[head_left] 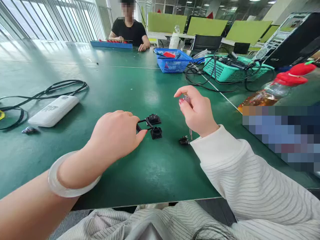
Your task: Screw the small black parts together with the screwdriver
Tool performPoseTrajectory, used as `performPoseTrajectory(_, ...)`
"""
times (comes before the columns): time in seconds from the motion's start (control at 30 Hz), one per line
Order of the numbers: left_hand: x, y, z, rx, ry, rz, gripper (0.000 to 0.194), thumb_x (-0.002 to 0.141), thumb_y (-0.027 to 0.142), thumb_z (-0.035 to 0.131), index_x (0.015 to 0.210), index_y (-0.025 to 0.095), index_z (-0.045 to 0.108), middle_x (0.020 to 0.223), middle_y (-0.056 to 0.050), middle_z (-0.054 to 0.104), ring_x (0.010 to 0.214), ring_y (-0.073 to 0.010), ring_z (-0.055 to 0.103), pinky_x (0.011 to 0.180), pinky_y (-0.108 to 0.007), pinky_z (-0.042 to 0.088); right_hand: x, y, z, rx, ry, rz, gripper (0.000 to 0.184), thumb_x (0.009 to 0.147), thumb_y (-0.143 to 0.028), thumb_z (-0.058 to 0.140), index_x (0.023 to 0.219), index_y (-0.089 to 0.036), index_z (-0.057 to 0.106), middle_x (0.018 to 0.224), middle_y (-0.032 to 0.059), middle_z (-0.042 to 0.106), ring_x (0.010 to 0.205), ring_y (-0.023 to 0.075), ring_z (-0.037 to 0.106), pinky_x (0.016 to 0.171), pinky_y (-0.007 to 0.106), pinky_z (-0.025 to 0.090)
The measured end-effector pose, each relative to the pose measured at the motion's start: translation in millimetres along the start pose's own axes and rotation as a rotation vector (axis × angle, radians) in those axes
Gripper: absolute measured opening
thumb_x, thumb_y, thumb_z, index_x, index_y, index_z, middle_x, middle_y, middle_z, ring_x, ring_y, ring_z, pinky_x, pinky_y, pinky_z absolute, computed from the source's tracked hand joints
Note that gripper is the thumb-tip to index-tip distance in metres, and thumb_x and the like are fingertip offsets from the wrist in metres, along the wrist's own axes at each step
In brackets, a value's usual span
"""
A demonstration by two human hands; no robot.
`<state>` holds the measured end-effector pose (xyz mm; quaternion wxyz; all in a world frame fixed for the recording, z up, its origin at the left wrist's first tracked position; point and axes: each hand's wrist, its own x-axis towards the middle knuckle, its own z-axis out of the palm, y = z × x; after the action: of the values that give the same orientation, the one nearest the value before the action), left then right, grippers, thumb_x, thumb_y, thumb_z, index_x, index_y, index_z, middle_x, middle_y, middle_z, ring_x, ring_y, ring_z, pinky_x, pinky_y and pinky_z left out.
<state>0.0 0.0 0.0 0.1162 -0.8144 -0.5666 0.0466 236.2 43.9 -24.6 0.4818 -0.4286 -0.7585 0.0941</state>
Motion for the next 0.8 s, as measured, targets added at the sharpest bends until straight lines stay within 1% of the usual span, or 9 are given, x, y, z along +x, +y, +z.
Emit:
performPoseTrajectory(0.13, 0.2, 1.5, 0.6, -0.052, -0.133, 0.026, 0.046, 0.096, 0.053, 0.047, 0.111, 0.021, 0.076, 0.1, -0.009, 0.078, 0.096, -0.0325, 0.072, 0.076, -0.039, 0.052, -4.8, 0.9, 8.5, 0.058, -0.091, 0.015, 0.014, 0.092, -0.014, 0.049, 0.1, -0.022, 0.057, 0.053, -0.0097, 0.042, 0.047, 0.0097, 0.04, 0.053, 0.026, 0.033)
performPoseTrajectory(0.3, -1.2, 2.9, 5.9, -0.174, -0.195, 0.113, 0.04, 0.092, 0.05, 0.052, 0.117, 0.026, 0.074, 0.107, -0.006, 0.078, 0.098, -0.0322, 0.073, 0.079, -0.041, 0.055, -6.6, 4.6, 17.5, 0.333, -0.092, 0.05, 0.01, 0.097, -0.029, 0.054, 0.105, -0.025, 0.052, 0.062, -0.0076, 0.055, 0.05, 0.0106, 0.05, 0.054, 0.026, 0.041)
performPoseTrajectory(0.4, 0.6, 0.5, 9.1, -0.232, -0.185, 0.145, 0.039, 0.09, 0.046, 0.055, 0.12, 0.027, 0.071, 0.115, -0.005, 0.077, 0.106, -0.032, 0.071, 0.085, -0.042, 0.056, -4.8, 10.7, 17.5, 0.39, 0.09, 0.034, 0.013, 0.1, -0.037, 0.054, 0.106, -0.026, 0.05, 0.063, -0.0068, 0.053, 0.053, 0.0122, 0.053, 0.054, 0.028, 0.044)
performPoseTrajectory(0.47, 2.9, -2.1, 10.6, -0.241, -0.14, 0.122, 0.041, 0.09, 0.045, 0.055, 0.123, 0.025, 0.069, 0.117, -0.006, 0.076, 0.11, -0.0328, 0.07, 0.088, -0.043, 0.057, -3.7, 15.1, 17.0, 0.334, 0.237, 0.02, 0.013, 0.102, -0.04, 0.052, 0.106, -0.027, 0.05, 0.063, -0.0065, 0.05, 0.055, 0.0132, 0.054, 0.055, 0.03, 0.045)
performPoseTrajectory(0.53, 5.1, -3.9, 12.4, -0.275, -0.092, 0.105, 0.046, 0.09, 0.045, 0.056, 0.129, 0.023, 0.067, 0.121, -0.008, 0.074, 0.115, -0.0335, 0.068, 0.094, -0.045, 0.056, -3.9, 17.2, 18.4, 0.246, 0.299, 0.011, 0.015, 0.102, -0.041, 0.053, 0.107, -0.027, 0.051, 0.065, -0.0061, 0.051, 0.057, 0.0134, 0.054, 0.056, 0.03, 0.046)
performPoseTrajectory(0.6, 6.7, -3.4, 15.6, -0.35, -0.053, 0.144, 0.056, 0.09, 0.049, 0.059, 0.138, 0.021, 0.062, 0.132, -0.009, 0.071, 0.125, -0.0338, 0.063, 0.105, -0.047, 0.052, -5.8, 15.5, 21.9, 0.185, 0.268, 0.003, 0.017, 0.101, -0.042, 0.054, 0.109, -0.027, 0.051, 0.067, -0.0055, 0.054, 0.058, 0.0132, 0.056, 0.058, 0.03, 0.047)
performPoseTrajectory(0.7, 7.7, 2.0, 23.5, -0.461, -0.015, 0.277, 0.073, 0.089, 0.057, 0.065, 0.15, 0.019, 0.052, 0.147, -0.011, 0.062, 0.136, -0.0339, 0.055, 0.116, -0.049, 0.044, -10.5, 8.1, 28.3, 0.219, 0.132, -0.018, 0.021, 0.101, -0.043, 0.056, 0.112, -0.026, 0.052, 0.071, -0.0051, 0.06, 0.058, 0.0119, 0.057, 0.059, 0.03, 0.049)
performPoseTrajectory(0.77, 7.8, 7.1, 28.9, -0.5, -0.006, 0.354, 0.074, 0.09, 0.059, 0.065, 0.151, 0.019, 0.05, 0.149, -0.011, 0.06, 0.138, -0.0334, 0.054, 0.118, -0.049, 0.042, -12.9, 4.7, 30.8, 0.272, 0.086, -0.022, 0.021, 0.101, -0.043, 0.056, 0.112, -0.025, 0.052, 0.069, -0.0058, 0.059, 0.055, 0.0113, 0.056, 0.058, 0.029, 0.049)
performPoseTrajectory(0.8, 7.7, 9.5, 31.1, -0.514, -0.011, 0.384, 0.07, 0.092, 0.058, 0.064, 0.15, 0.02, 0.052, 0.148, -0.011, 0.061, 0.137, -0.0325, 0.055, 0.118, -0.049, 0.042, -13.4, 4.6, 31.1, 0.289, 0.1, -0.02, 0.02, 0.101, -0.043, 0.054, 0.112, -0.026, 0.052, 0.068, -0.0062, 0.057, 0.054, 0.0113, 0.055, 0.057, 0.029, 0.049)
